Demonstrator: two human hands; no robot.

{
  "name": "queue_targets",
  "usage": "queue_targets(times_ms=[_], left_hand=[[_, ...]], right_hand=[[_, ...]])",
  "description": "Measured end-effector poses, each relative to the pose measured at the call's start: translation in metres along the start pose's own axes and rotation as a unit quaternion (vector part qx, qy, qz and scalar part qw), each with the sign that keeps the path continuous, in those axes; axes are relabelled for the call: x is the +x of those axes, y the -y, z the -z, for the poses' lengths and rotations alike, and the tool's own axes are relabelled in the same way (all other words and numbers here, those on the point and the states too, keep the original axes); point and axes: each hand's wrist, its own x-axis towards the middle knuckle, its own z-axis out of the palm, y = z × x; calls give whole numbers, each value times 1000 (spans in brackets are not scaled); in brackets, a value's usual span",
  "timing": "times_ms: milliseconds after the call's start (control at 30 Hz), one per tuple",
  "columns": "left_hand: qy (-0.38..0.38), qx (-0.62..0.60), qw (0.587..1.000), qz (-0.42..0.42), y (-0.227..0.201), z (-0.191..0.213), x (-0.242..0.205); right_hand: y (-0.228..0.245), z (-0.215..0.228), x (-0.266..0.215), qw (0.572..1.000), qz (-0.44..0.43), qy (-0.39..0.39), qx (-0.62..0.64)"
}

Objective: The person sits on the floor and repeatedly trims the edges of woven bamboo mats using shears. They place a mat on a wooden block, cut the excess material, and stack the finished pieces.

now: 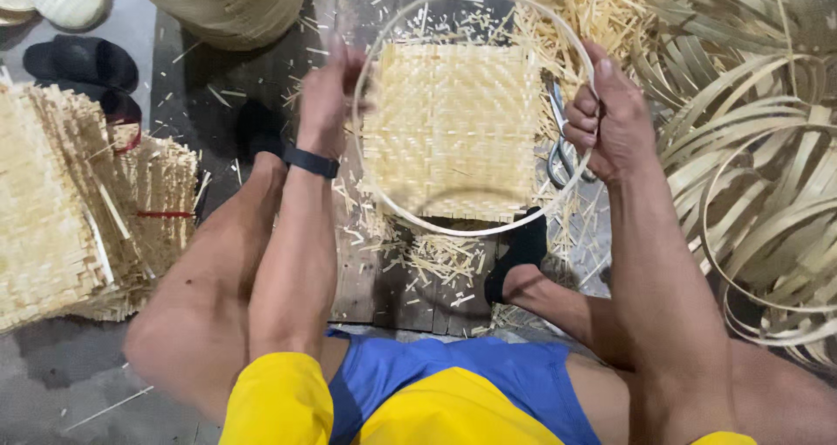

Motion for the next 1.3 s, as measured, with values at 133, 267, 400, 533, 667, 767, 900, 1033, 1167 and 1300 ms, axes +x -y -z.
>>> queue_targets(times_ms=[133, 267, 400, 533, 667, 767, 900, 1033, 1167, 1300], left_hand=[[106, -229, 960, 117, 32, 10, 5], [143, -353, 912, 152, 48, 8, 7], [114, -371, 908, 154, 38, 4, 4], [75, -238, 957, 150, 33, -1, -8], [172, -227, 939, 192, 30, -14, -12], [188, -246, 927, 210, 31, -19, -13], [162, -191, 946, 204, 39, -14, -13], [158, -234, 941, 188, 45, -6, -6], [190, -310, 918, 156, 47, 2, -3], [133, -273, 936, 178, 58, 4, -8]], right_hand=[[-11, 3, 8, 995, 10, -30, -93], [-11, 13, 12, 975, -11, -20, -221], [-11, 16, 13, 979, -31, -17, -203], [-9, 14, 14, 984, -37, -37, -171], [2, 21, 12, 980, -73, 19, -183], [2, 21, 12, 979, -77, -21, -186], [3, 22, 10, 963, -71, -99, -239], [4, 27, 10, 965, -86, -54, -240], [-13, 38, 12, 992, -81, -24, -94], [-43, 56, 17, 996, -30, -34, 79]])
